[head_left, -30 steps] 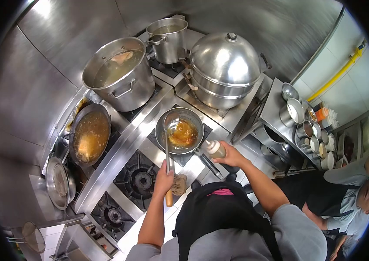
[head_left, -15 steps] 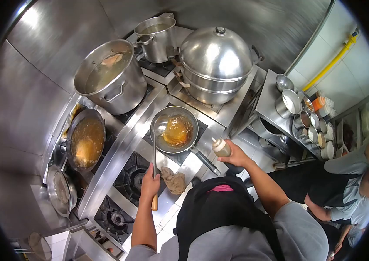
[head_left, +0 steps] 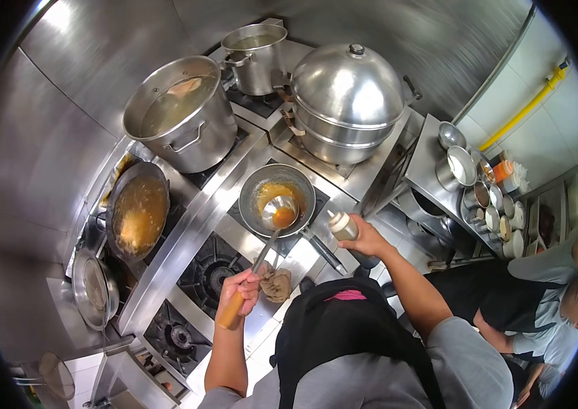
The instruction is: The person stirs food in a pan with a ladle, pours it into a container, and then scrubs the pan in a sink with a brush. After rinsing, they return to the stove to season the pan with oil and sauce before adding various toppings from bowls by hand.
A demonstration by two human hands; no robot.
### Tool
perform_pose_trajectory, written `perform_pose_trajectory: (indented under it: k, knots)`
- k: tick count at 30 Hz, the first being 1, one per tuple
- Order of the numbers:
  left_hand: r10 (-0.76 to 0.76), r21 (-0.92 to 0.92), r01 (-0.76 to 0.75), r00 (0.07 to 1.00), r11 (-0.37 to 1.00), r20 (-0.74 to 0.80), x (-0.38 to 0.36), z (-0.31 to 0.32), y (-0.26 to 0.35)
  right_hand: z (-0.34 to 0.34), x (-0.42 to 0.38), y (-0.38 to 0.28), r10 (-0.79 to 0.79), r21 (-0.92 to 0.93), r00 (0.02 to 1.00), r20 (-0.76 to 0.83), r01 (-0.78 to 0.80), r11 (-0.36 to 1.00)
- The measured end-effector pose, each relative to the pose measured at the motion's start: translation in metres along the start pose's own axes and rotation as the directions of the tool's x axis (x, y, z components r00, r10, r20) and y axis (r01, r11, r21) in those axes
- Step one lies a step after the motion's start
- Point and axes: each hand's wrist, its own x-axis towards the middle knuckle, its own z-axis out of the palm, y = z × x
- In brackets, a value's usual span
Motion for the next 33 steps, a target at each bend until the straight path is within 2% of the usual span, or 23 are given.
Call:
perform_pose_trajectory:
  k: [2,3,4,5,6,8,9,10,12,13,15,16,18,22,24,25,26,28,29,30,31,32,33]
  knots:
    - [-0.008,-0.008,0.008,1.0,1.0,0.01,0.0,0.001,-0.003,0.003,0.006,-0.004,0.001,-0.027,1.0,0.026,0.0,1.0]
    - [0.101,0.298,-0.087,0.994,0.951,-0.032,0.0,0.007,-0.009,0.005,0.01,-0.005,-0.003,-0.027,1.0,0.029,0.003,1.0]
    - [0.213,0.579,-0.153,0.976,0.801,-0.037,0.001,0.012,-0.012,0.006,0.016,-0.006,0.009,-0.095,0.999,0.04,-0.005,0.996]
    - [0.301,0.765,-0.128,0.949,0.632,-0.09,0.001,0.014,-0.013,0.006,0.021,-0.006,0.024,-0.161,0.999,0.048,-0.016,0.987]
    - [0.297,0.765,-0.127,0.951,0.631,-0.088,0.004,0.016,-0.017,0.007,0.026,-0.01,0.026,-0.162,0.999,0.044,-0.019,0.987]
    - [0.565,0.996,-0.004,0.824,0.087,-0.046,0.01,0.02,-0.027,0.01,0.039,-0.021,0.111,-0.33,0.989,0.098,-0.073,0.941]
    - [0.656,0.996,0.033,0.754,-0.085,0.031,0.017,0.012,-0.024,0.013,0.045,-0.023,0.114,-0.356,0.987,0.109,-0.068,0.932]
    - [0.656,0.996,0.034,0.754,-0.085,0.03,0.033,-0.01,-0.014,0.015,0.051,-0.029,0.115,-0.355,0.987,0.109,-0.07,0.932]
    - [0.706,0.864,0.045,0.6,-0.501,0.377,0.054,-0.035,0.004,0.018,0.064,-0.042,0.233,-0.445,0.953,0.192,-0.127,0.887]
    - [0.709,0.865,0.046,0.596,-0.499,0.377,0.055,-0.031,0.001,0.024,0.072,-0.038,0.243,-0.477,0.949,0.198,-0.123,0.87]
    - [0.728,0.975,0.011,0.667,-0.222,0.158,0.054,-0.014,-0.011,0.034,0.078,-0.039,0.258,-0.507,0.949,0.182,-0.134,0.852]
    - [0.731,0.975,0.009,0.663,-0.221,0.159,0.047,-0.007,-0.012,0.036,0.081,-0.04,0.276,-0.535,0.948,0.16,-0.151,0.831]
    - [0.627,0.992,0.054,0.779,-0.111,0.028,0.037,0.001,-0.012,0.036,0.085,-0.041,0.294,-0.523,0.935,0.2,-0.152,0.839]
    - [0.703,0.994,0.021,0.708,-0.11,0.063,0.044,-0.006,-0.027,0.035,0.081,-0.043,0.319,-0.456,0.917,0.238,-0.184,0.871]
    - [0.71,0.998,-0.062,0.702,-0.03,0.065,0.063,-0.018,-0.026,0.037,0.083,-0.035,0.325,-0.427,0.914,0.243,-0.2,0.882]
    - [0.654,0.989,-0.134,0.754,0.069,0.056,0.069,-0.021,-0.026,0.039,0.086,-0.028,0.333,-0.396,0.911,0.243,-0.22,0.891]
    - [0.655,0.988,-0.137,0.753,0.07,0.058,0.068,-0.025,-0.025,0.041,0.087,-0.02,0.331,-0.398,0.912,0.242,-0.218,0.891]
    - [0.518,0.984,-0.098,0.856,0.149,0.007,0.05,-0.009,-0.028,0.042,0.084,-0.007,0.243,-0.322,0.936,0.254,-0.155,0.934]
    - [0.529,0.983,-0.088,0.849,0.163,-0.012,0.037,-0.002,-0.031,0.041,0.08,-0.002,0.244,-0.32,0.938,0.246,-0.159,0.934]
    - [0.522,0.984,-0.087,0.853,0.157,-0.008,0.03,0.005,-0.032,0.04,0.073,-0.001,0.154,-0.255,0.964,0.216,-0.097,0.962]
    - [0.601,0.998,-0.036,0.799,0.048,0.0,0.024,0.009,-0.034,0.038,0.067,-0.001,0.067,-0.19,0.981,0.181,-0.032,0.981]
    - [0.674,0.998,0.026,0.739,-0.055,0.017,0.019,0.008,-0.035,0.037,0.06,0.0,0.073,-0.186,0.982,0.177,-0.04,0.982]
    - [0.683,0.97,-0.028,0.706,-0.241,0.19,0.036,-0.029,-0.018,0.034,0.051,-0.007,0.032,-0.122,0.991,0.128,-0.017,0.992]
